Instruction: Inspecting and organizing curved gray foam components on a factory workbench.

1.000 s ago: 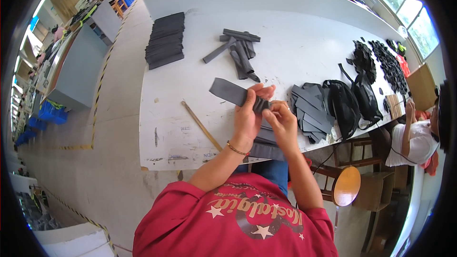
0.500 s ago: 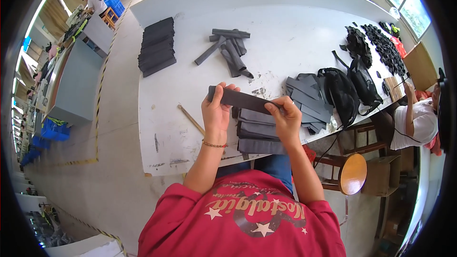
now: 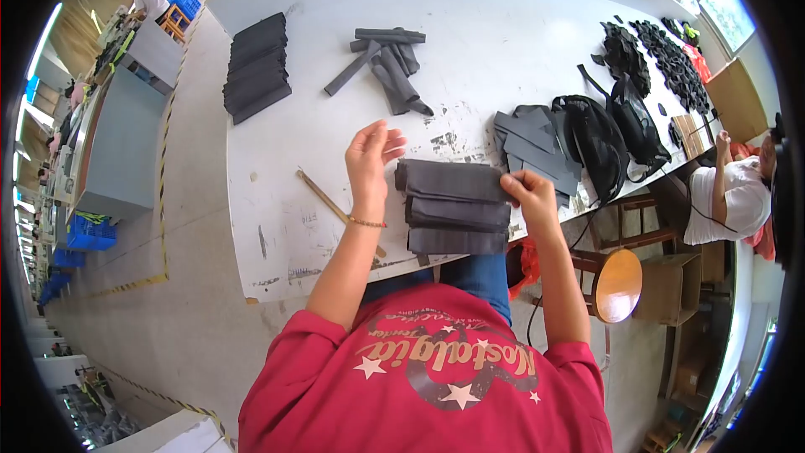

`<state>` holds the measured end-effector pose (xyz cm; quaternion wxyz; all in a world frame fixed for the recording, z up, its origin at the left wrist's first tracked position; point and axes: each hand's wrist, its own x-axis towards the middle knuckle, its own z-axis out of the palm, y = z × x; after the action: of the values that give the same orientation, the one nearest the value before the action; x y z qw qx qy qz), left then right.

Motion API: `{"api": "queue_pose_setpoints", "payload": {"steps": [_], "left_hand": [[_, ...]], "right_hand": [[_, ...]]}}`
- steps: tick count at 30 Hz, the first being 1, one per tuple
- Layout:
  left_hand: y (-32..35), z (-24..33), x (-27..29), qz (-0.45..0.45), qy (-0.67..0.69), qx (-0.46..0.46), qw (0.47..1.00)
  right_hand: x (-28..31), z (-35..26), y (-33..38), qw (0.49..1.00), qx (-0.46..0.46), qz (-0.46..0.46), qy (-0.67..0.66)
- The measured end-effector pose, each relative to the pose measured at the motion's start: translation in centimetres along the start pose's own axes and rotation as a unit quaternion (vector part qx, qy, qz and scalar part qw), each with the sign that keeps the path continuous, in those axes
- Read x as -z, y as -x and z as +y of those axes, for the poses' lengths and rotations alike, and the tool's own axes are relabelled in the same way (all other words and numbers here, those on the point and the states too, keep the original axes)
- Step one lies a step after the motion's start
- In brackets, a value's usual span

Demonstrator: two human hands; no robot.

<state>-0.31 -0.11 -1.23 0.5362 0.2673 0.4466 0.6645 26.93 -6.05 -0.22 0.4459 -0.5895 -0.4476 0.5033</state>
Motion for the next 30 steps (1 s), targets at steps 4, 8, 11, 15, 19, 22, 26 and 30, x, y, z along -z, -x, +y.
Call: {"api": "queue_pose_setpoints", "payload": {"steps": [4,8,11,15,19,22,26,30], "left_hand": [[-7.2,-2.3,2.1,0.046,-0.089,0.019,0.995],[-14.7,-4.8,1.8,0.064,-0.158,-0.005,0.985],[-17.5,-6.2,-1.7,0.139,-0.245,-0.014,0.96],[-20.6,-8.2,-1.7,0.181,-0.467,-0.124,0.857],[-21.6,-8.1,-1.2,0.086,-0.551,-0.061,0.828],[-20.4,-7.2,-1.1,0.069,-0.389,0.036,0.918],[-15.9,-4.8,-0.6,0.0,-0.166,0.077,0.983],[-11.2,-3.0,-0.1,-0.018,-0.03,0.088,0.995]], "right_hand": [[-0.6,1.3,1.7,0.898,0.161,0.066,0.404],[1.8,1.2,-0.9,0.901,0.156,0.143,0.38],[5.7,2.1,-4.7,0.834,0.24,0.19,0.459],[6.8,1.3,-7.4,0.815,0.241,0.118,0.514],[7.0,2.5,-8.1,0.756,0.264,0.004,0.599],[7.1,5.3,-8.3,0.683,0.281,-0.009,0.674],[6.7,4.3,-7.9,0.637,0.31,-0.026,0.706],[7.1,2.6,-7.9,0.72,0.331,0.015,0.61]]}}
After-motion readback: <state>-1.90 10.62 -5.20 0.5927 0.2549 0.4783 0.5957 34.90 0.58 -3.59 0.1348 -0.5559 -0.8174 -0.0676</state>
